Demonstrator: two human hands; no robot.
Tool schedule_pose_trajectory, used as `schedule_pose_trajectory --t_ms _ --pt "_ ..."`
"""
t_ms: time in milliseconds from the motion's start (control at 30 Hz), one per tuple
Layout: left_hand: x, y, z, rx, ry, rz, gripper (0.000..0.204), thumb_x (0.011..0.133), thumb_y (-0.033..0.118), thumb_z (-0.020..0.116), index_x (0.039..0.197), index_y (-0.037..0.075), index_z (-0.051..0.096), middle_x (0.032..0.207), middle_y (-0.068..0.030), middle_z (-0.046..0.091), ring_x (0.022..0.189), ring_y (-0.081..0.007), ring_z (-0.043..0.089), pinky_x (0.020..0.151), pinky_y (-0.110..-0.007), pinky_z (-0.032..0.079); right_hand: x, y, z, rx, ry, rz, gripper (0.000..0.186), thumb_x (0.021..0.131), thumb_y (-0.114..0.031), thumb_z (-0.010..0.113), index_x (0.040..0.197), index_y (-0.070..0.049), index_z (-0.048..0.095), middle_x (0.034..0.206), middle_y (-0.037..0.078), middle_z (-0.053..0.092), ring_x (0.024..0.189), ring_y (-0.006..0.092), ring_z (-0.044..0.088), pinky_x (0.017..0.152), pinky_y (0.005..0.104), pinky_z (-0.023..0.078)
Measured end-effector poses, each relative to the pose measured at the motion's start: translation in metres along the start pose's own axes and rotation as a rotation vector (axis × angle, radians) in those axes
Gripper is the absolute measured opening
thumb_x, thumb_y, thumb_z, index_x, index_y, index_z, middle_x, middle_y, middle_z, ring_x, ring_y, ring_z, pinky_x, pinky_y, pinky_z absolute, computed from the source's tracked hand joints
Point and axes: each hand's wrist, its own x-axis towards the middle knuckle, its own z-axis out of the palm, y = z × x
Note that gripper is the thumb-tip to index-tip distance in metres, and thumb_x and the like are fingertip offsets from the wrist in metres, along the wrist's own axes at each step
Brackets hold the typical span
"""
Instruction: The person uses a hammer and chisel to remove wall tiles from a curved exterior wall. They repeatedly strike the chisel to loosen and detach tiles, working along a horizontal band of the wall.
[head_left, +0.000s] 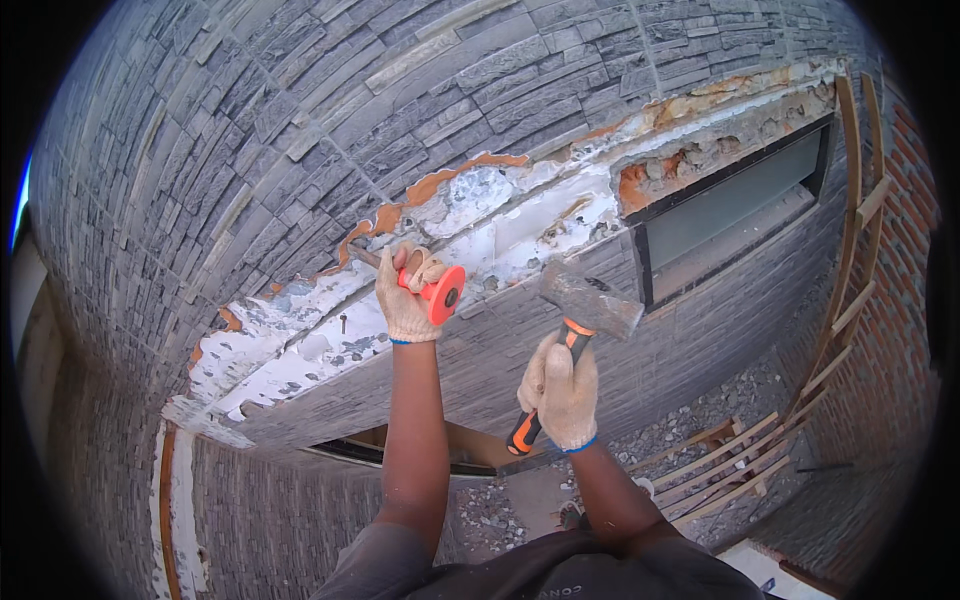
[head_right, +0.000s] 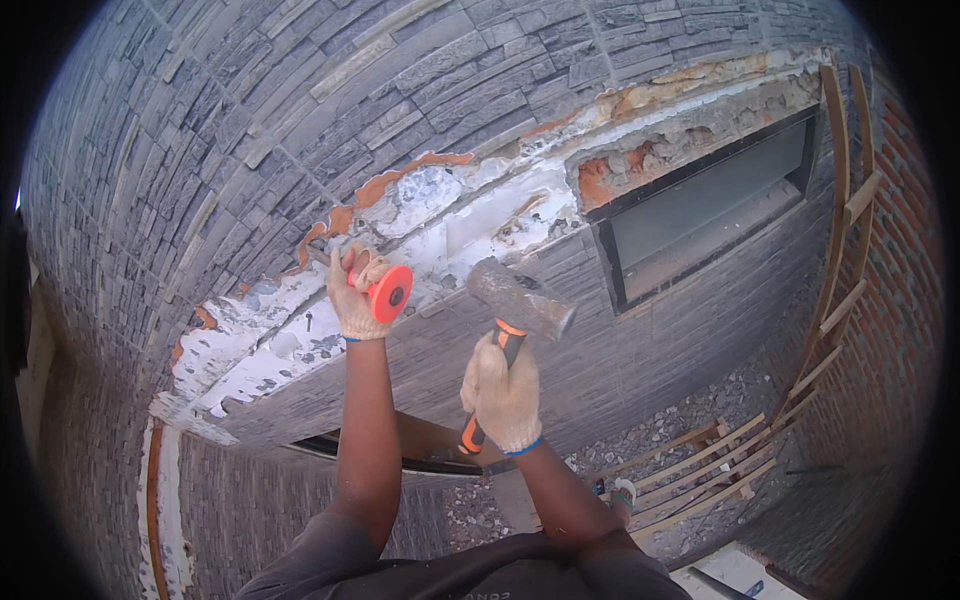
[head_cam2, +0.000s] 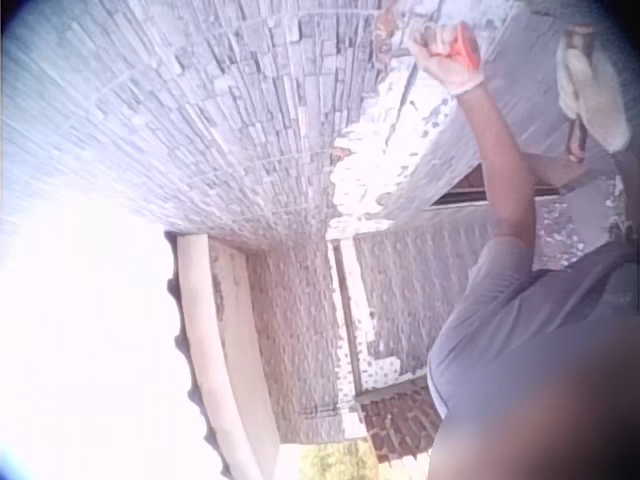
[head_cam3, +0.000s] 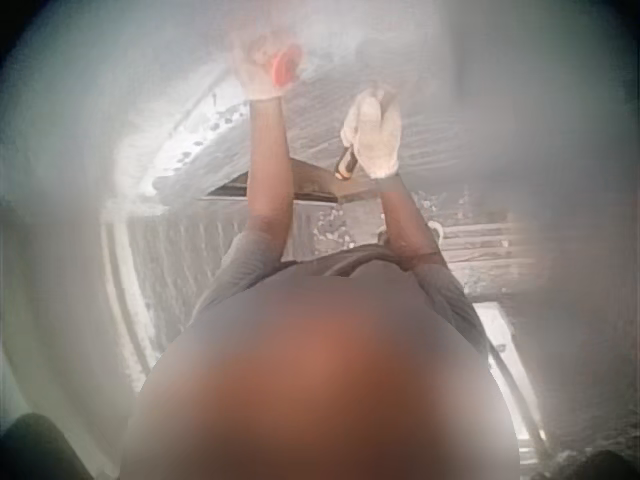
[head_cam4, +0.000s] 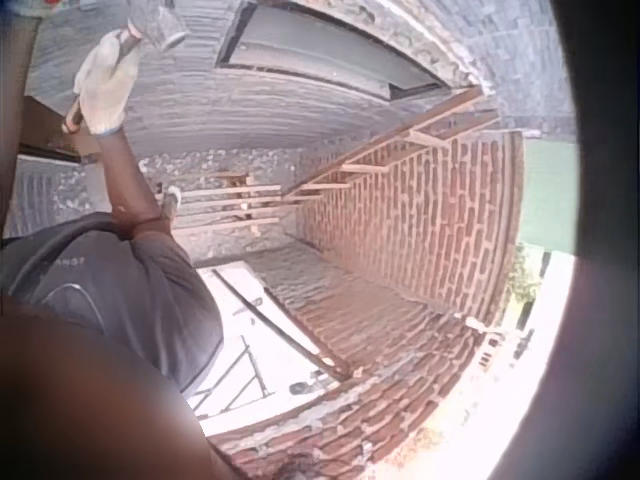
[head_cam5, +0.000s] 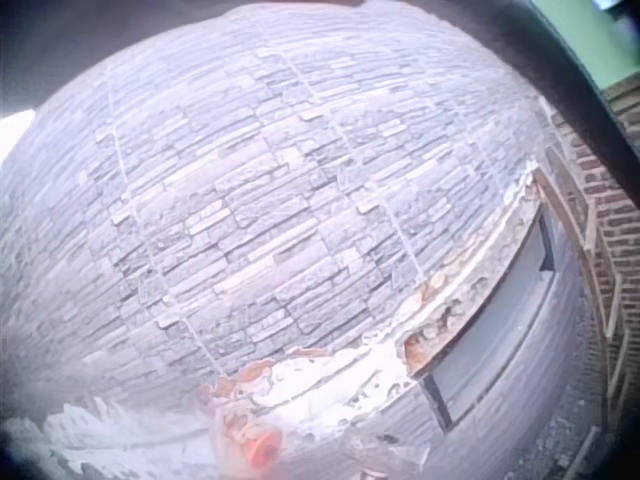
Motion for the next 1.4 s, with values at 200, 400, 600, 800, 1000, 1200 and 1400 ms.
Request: schedule_pose_trajectory --t_ms 200,400,600,800,1000,1200,1400 --pt "0.002 0.001 -0.003 -0.02 0.068 0.061 0.035 0.104 0.032 0.057 0.078 0.013 0.044 0.061 0.0035 0.036 0.053 -0.01 0.038 0.06 -0.029 0.041 0.014 -0.142 -0.041 0.335 -0.067 -0.716 0.041 0.108 -0.046 0.045 0.106 -0.006 0.052 0.062 0.0 0.032 0.045 0.0109 0.033 0.041 0.0299 0.033" --pt "0.0 0.002 0.002 -0.045 0.053 0.027 0.038 0.105 0.028 0.052 0.073 0.013 0.04 0.06 0.0035 0.033 0.055 -0.0092 0.038 0.058 -0.026 0.038 0.025 -0.078 0.053 0.592 -0.268 -0.519 0.036 0.105 -0.043 0.058 0.113 -0.008 0.052 0.066 -0.002 0.041 0.047 0.0133 0.04 0.045 0.0312 0.043" --pt "0.005 -0.001 -0.005 -0.112 -0.174 -0.03 0.034 0.105 0.028 0.054 0.077 0.012 0.043 0.061 0.0042 0.035 0.052 -0.0085 0.038 0.057 -0.028 0.04 0.018 -0.016 -0.009 -0.038 -0.041 0.03 0.02 0.104 -0.026 0.051 0.103 -0.006 0.048 0.062 0.001 0.048 0.044 0.0132 0.045 0.043 0.0327 0.04" --pt "0.003 0.0 0.004 -0.102 -0.017 0.083 0.037 0.104 0.026 0.054 0.072 0.013 0.039 0.063 0.0032 0.037 0.053 -0.0089 0.038 0.054 -0.025 0.037 0.03 -0.158 -0.066 0.372 -0.177 -0.604 0.044 0.104 -0.055 0.05 0.111 -0.013 0.058 0.065 -0.003 0.033 0.045 0.0096 0.033 0.041 0.0293 0.033" --pt "0.003 0.003 0.014 -0.123 0.087 0.098 0.036 0.103 0.028 0.057 0.074 0.013 0.041 0.061 0.0034 0.036 0.054 -0.0091 0.038 0.055 -0.025 0.038 0.024 -0.136 0.008 0.698 -0.366 -0.9 0.043 0.105 -0.05 0.052 0.114 -0.008 0.053 0.069 -0.001 0.041 0.054 0.0126 0.046 0.05 0.0349 0.047" --pt "0.002 0.004 -0.001 0.013 0.056 0.052 0.033 0.105 0.028 0.056 0.079 0.012 0.044 0.061 0.0043 0.035 0.054 -0.009 0.038 0.058 -0.027 0.041 0.014 -0.014 0.029 -0.298 -0.159 0.133 0.028 0.102 -0.025 0.059 0.104 0.001 0.051 0.066 0.008 0.055 0.053 0.0163 0.056 0.051 0.0372 0.047" --pt "-0.001 0.006 0.007 -0.124 0.056 0.072 0.037 0.105 0.025 0.054 0.073 0.013 0.041 0.059 0.0044 0.035 0.053 -0.0086 0.039 0.057 -0.025 0.041 0.011 -0.119 -0.025 0.13 0.014 -0.435 0.047 0.105 -0.052 0.051 0.111 -0.005 0.05 0.06 -0.002 0.039 0.044 0.0077 0.036 0.039 0.0273 0.032"
